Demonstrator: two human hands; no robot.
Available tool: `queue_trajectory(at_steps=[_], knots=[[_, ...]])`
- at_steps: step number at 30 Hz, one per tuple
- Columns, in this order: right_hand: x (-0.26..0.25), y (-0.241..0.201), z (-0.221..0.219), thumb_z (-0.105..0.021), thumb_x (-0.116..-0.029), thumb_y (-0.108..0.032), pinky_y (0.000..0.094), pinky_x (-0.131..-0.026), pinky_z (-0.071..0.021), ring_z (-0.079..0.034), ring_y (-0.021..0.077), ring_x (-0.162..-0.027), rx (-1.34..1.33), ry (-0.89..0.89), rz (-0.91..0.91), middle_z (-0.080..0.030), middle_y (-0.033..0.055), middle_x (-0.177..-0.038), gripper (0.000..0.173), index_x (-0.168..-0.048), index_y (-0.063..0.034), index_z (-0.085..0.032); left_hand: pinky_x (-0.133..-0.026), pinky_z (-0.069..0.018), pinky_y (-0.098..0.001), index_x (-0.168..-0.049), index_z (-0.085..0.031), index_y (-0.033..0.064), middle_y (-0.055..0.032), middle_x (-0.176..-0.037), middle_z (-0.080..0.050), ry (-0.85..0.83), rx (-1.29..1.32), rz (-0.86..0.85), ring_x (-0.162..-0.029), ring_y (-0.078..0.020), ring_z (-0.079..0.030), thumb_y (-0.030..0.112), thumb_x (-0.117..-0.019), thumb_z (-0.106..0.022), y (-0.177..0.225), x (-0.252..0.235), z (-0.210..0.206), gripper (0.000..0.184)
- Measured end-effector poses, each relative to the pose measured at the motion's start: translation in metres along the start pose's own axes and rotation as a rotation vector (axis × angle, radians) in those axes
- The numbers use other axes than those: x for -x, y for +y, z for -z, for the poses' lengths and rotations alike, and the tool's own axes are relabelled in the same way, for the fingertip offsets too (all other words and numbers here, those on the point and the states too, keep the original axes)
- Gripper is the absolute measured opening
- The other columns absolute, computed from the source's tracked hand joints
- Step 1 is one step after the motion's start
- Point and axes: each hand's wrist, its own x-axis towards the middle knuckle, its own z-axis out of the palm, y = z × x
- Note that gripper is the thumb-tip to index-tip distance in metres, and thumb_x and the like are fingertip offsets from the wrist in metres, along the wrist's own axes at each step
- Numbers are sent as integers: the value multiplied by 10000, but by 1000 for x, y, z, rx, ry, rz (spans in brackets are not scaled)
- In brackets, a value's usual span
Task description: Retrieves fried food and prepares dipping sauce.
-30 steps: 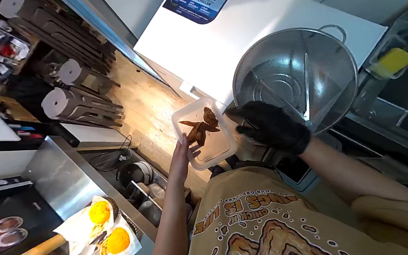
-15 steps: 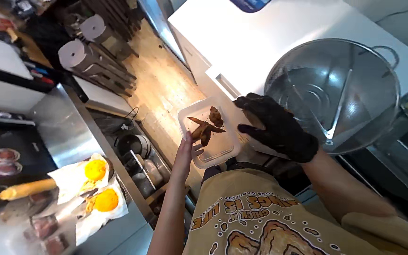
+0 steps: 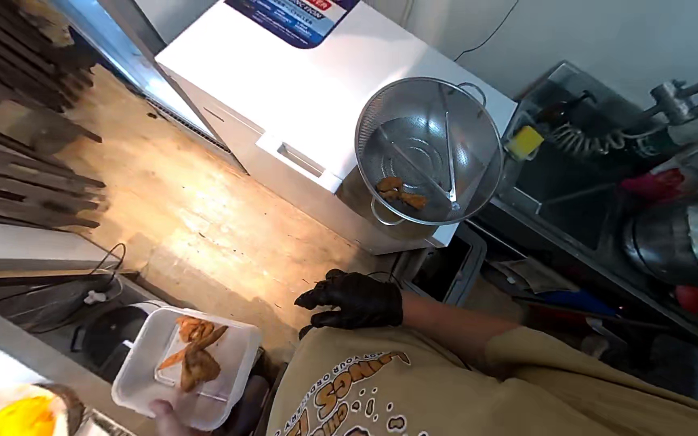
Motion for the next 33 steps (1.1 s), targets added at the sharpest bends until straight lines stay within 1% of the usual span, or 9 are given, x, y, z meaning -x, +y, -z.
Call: queue_trajectory(at_steps=[3, 8, 13, 16, 20, 24, 26, 29, 33], knots=[[-39, 36, -62, -589, -1024, -311, 490, -974, -509, -674, 297, -1090, 111, 171, 216, -722, 125, -1177, 380, -1340, -112, -659, -1039, -526, -372, -1567, -279, 106, -59, -1446, -542, -2, 29, -60, -1262, -112, -580, 574, -1074, -53, -12, 3, 43, 717], [-59, -5, -103, -559, -1034, -412, 436, -1085, -495, -637, 156, -1224, 190, 93, 130, -693, 9, -1310, 409, -1393, -234, -642, -944, -560, -430, -1432, -480, -41, -177, -1240, -652, 94, -107, -39, -1090, -184, -654, 460, -1123, -176, -21, 40, 94, 662], [-127, -104, -158, -636, -1012, -286, 380, -1010, -536, -666, 186, -1148, 48, -158, -11, -628, 103, -1389, 474, -1436, -87, -573, -925, -570, -483, -1416, -527, -8, -220, -1263, -660, 186, 138, 140, -1095, -293, -681, 481, -1123, -186, -51, 64, 143, 664], [-177, -94, -211, -487, -1050, -470, 429, -937, -578, -648, 215, -1198, -7, -326, 69, -536, 92, -1500, 608, -1565, -158, -408, -942, -574, -459, -1491, -417, -4, -237, -1332, -616, 265, 329, 201, -1118, -295, -680, 448, -1129, -273, -68, 82, 162, 597], [-235, -107, -268, -428, -1066, -492, 484, -886, -594, -650, 282, -1201, -79, -647, -69, -575, 112, -1445, 639, -1626, -228, -275, -932, -590, -431, -1567, -322, 63, -228, -1346, -607, 433, 537, 215, -1112, -277, -690, 441, -1115, -371, -105, 101, 178, 591], [-274, -136, -316, -444, -1077, -460, 423, -768, -623, -711, 247, -1019, -44, -891, -132, -642, 112, -1308, 585, -1559, -138, -369, -917, -590, -441, -1571, -316, 66, -228, -1348, -609, 593, 634, 266, -1107, -287, -690, 416, -1116, -387, -124, 114, 194, 578], [-290, -149, -340, -512, -1042, -505, 420, -739, -609, -709, 244, -995, 82, -933, -164, -626, 110, -1345, 639, -1573, -179, -373, -917, -584, -446, -1523, -398, 45, -222, -1318, -625, 696, 633, 334, -1103, -281, -685, 416, -1119, -373, -133, 112, 202, 549], [-320, -152, -367, -547, -998, -590, 463, -759, -612, -714, 253, -966, 337, -1042, -75, -660, 113, -1284, 665, -1541, -219, -444, -912, -555, -489, -1382, -548, -10, -235, -1196, -659, 843, 577, 480, -1057, -303, -672, 442, -1121, -334, -153, 102, 210, 564], [-351, -180, -373, -587, -985, -548, 465, -843, -586, -711, 208, -935, 584, -1262, 145, -721, 78, -1125, 540, -1359, -161, -622, -977, -530, -528, -1330, -580, -53, -265, -1214, -654, 924, 577, 586, -1122, -348, -658, 448, -1121, -332, -172, 80, 219, 596]])
